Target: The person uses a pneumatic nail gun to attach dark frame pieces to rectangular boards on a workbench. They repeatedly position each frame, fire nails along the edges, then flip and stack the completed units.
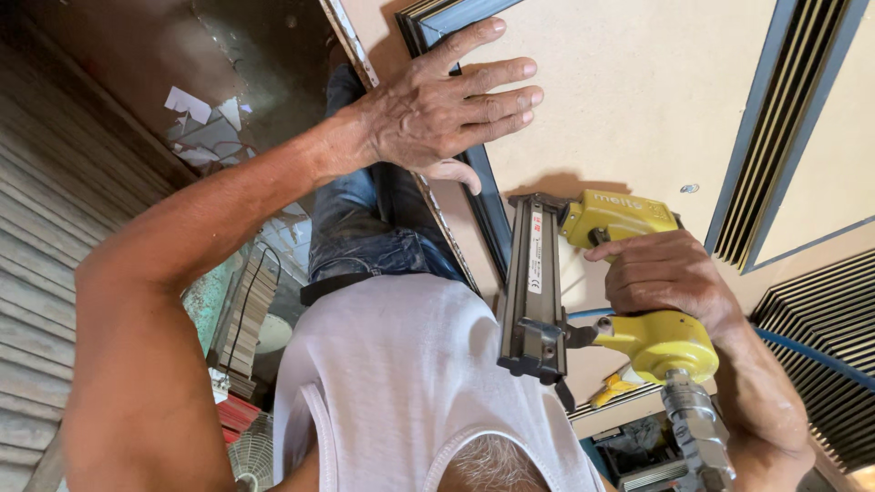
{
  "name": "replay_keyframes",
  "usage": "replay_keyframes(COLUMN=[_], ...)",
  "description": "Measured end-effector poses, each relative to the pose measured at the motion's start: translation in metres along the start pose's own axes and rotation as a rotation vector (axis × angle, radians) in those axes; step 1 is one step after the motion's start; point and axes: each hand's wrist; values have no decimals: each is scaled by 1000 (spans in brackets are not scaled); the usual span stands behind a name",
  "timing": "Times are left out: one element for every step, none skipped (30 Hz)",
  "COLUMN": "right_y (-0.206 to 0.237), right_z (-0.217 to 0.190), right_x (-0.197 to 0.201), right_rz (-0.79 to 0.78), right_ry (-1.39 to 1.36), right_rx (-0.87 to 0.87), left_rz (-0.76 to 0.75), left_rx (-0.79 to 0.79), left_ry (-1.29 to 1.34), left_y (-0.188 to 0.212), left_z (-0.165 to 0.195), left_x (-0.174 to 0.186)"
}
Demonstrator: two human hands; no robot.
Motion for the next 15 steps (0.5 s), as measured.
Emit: replay_keyframes(right_y=[5,12,20,30,42,56,71,87,104,119,133,146,158,168,177], right_z=[-1,-1,-1,0,1,1,2,2,3,5,6,8,10,12,14], right_x=[-3,-7,-13,-19,-25,-31,-38,-45,-52,-61,-69,-77,-83,-89,-93], right_rz=[23,43,67,93,97,105,116,123,126,133,150,162,168,163,155], right_ry=[-19,-34,-51,-67,-56,-46,-37,-33,-33,-36,-33,-33,-33,-44,-57], right_rx=[-19,-5,8,25,17,8,-7,-13,-22,-28,-28,-30,-32,-17,-3], left_rz=[-6,-15,-29,-44,-57,-72,-85,-97,-120,-147,-173,-146,-119,-92,-87], left_rx=[3,7,5,1,-9,-30,-52,-69,-86,-106,-127,-151,-168,-182,-172], left_ry=[-1,4,-22,-52,-87,-84,-74,-57,-39,-24,-10,-40,-71,-105,-103], left_y=[-1,-2,-3,-3,-5,-9,-13,-16,-21,-26,-30,-33,-35,-36,-37], left_z=[0,1,3,7,12,20,31,47,66,87,105,123,141,157,171], left_x=[2,4,6,8,9,8,5,1,-6,-14,-22,-31,-40,-47,-53])
Point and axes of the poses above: each hand's wrist, its own y-axis away from the middle knuckle, its own x-axis out of the back of the hand, z = x × y, and after that the axes turned 10 degrees about -y, right-handed
